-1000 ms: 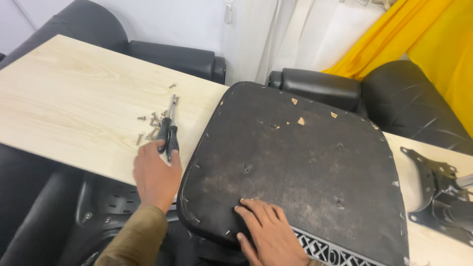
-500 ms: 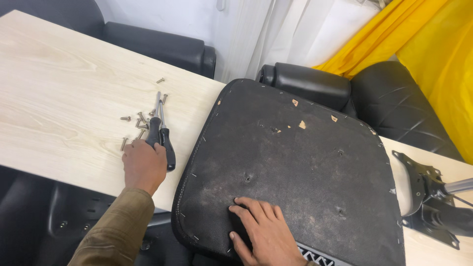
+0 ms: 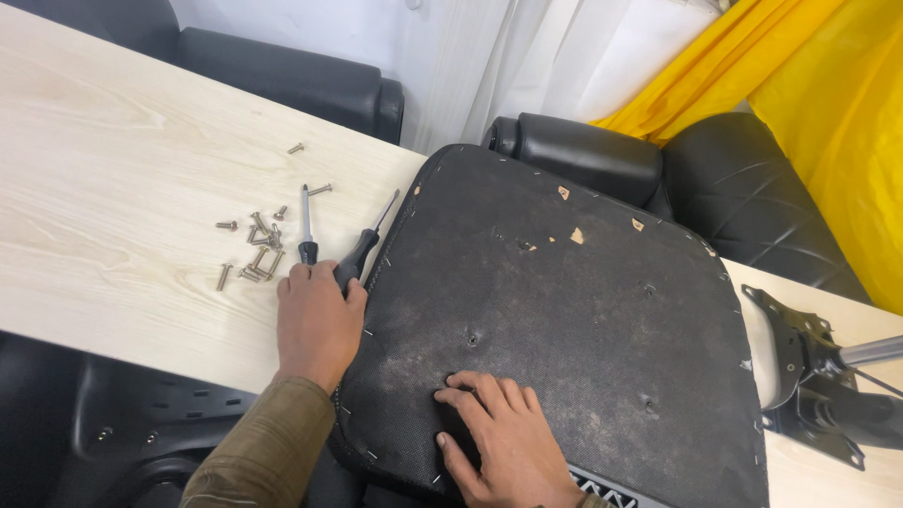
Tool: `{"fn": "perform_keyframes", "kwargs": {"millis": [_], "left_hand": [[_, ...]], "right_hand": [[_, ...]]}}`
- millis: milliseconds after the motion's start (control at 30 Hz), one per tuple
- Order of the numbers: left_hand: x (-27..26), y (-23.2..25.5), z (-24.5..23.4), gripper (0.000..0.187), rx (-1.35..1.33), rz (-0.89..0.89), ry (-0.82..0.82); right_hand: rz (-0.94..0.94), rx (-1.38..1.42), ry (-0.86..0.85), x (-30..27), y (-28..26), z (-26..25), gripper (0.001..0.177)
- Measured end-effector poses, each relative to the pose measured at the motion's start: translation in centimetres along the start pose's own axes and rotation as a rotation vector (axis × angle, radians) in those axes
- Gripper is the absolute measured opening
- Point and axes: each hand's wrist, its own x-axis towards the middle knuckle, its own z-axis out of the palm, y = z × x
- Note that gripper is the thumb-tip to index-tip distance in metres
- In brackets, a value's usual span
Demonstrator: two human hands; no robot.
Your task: The person disassembles a chair by removing the gas lift mechanism from the seat base using a screwdriver. They then reattach a plastic frame to the underside of the seat cushion, securing it with screws.
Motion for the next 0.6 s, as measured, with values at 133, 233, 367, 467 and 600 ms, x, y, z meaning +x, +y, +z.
{"fn": "perform_keyframes", "kwargs": {"millis": [133, 233, 367, 467, 600], "left_hand": [[0.7, -0.9, -1.1, 0.029, -0.045, -0.015, -0.112], [1.2, -2.1, -1.7, 0.027, -0.191, -0.070, 0.057], [2.5, -4.4, -2.5, 0.025, -0.116, -0.138, 0.159], [3.2, -5.8, -3.0, 0.025, -0.007, -0.146, 0.110], [4.6, -6.6, -2.6, 0.023, 0.160, -0.133, 0.002]], "right_hand": [[0.004, -0.005, 0.004, 0.1, 0.0, -0.1, 0.043], [-0.006, 0.003, 0.014, 0.0, 0.0, -0.1, 0.044], [-0.011, 0.007, 0.029, 0.1, -0.1, -0.2, 0.043], [-0.020, 0.006, 0.057, 0.1, -0.3, -0.3, 0.042], [0.023, 0.021, 0.045, 0.2, -0.6, -0.3, 0.041]]}}
